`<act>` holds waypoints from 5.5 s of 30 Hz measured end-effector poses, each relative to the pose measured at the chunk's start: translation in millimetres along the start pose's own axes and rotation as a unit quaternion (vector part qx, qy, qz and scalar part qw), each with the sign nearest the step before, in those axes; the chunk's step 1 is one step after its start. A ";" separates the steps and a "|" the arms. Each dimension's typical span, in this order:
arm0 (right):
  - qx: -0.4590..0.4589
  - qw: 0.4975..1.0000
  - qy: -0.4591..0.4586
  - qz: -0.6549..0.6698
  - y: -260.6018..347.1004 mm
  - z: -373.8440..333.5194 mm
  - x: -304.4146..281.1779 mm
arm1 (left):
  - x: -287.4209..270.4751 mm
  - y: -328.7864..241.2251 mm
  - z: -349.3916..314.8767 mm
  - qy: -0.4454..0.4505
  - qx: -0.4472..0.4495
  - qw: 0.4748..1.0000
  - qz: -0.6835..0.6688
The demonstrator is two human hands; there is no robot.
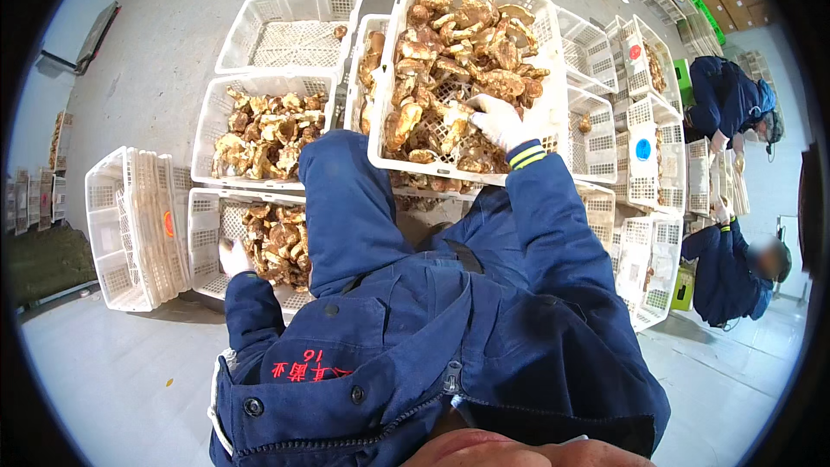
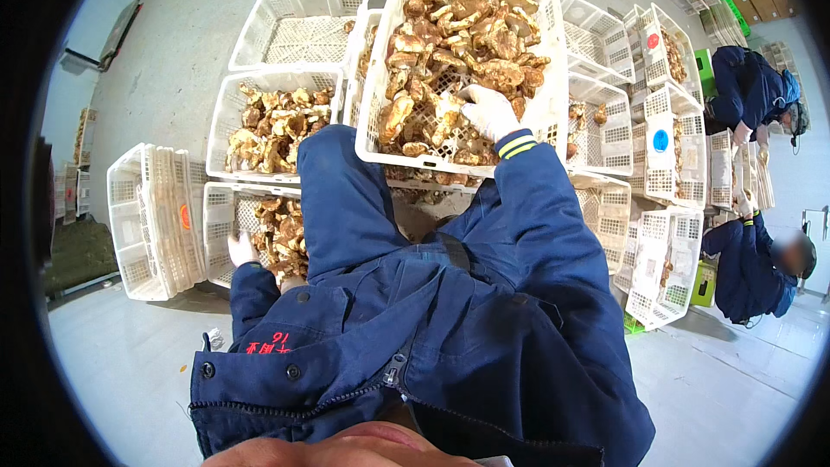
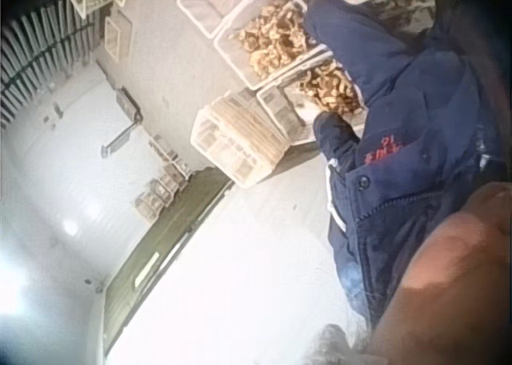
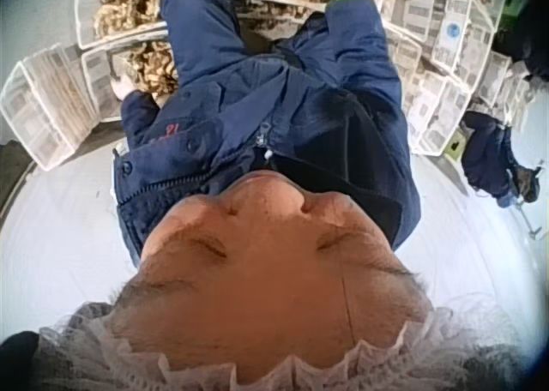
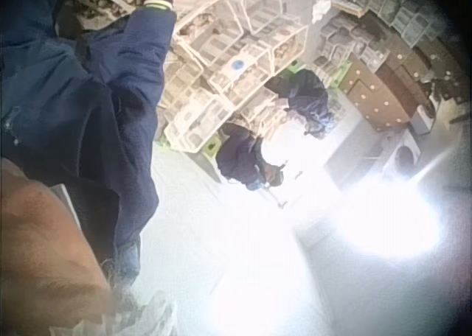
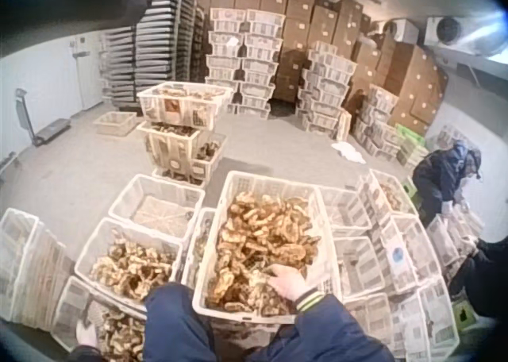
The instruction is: The person sorts mushrooms by hand, picking them from multiple plastic crates on the floor and placing them into a crate resting on their lap.
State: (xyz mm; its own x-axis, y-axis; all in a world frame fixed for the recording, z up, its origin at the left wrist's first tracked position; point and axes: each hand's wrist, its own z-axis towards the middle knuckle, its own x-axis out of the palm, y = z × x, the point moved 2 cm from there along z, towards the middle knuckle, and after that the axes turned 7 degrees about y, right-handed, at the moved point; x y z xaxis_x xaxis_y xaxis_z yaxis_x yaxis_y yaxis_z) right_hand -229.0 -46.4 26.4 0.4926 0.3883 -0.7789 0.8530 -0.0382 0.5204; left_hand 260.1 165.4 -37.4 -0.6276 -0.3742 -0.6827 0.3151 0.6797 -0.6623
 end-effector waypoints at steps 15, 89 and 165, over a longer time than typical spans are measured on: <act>-0.345 0.735 -0.083 0.578 66.9 -62.1 -33.4 | 164.2 -280.8 -165.3 0.662 0.149 0.630 -0.378; 0.464 0.857 -0.102 0.200 -443.0 -28.9 64.2 | 235.2 -262.6 -155.9 0.302 0.631 0.708 0.100; -0.141 0.777 -0.077 0.609 44.1 -36.3 16.6 | 202.5 -283.7 -153.9 0.142 0.573 0.806 0.033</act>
State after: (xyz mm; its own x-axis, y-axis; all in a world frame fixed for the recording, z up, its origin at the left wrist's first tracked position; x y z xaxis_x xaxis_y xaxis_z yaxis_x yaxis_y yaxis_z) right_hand -189.5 -8.2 49.1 0.9384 0.1064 0.3287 -0.3215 -0.0796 0.9436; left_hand -66.0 -6.2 59.7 -0.6683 -0.0910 -0.7383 0.7040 -0.3983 -0.5881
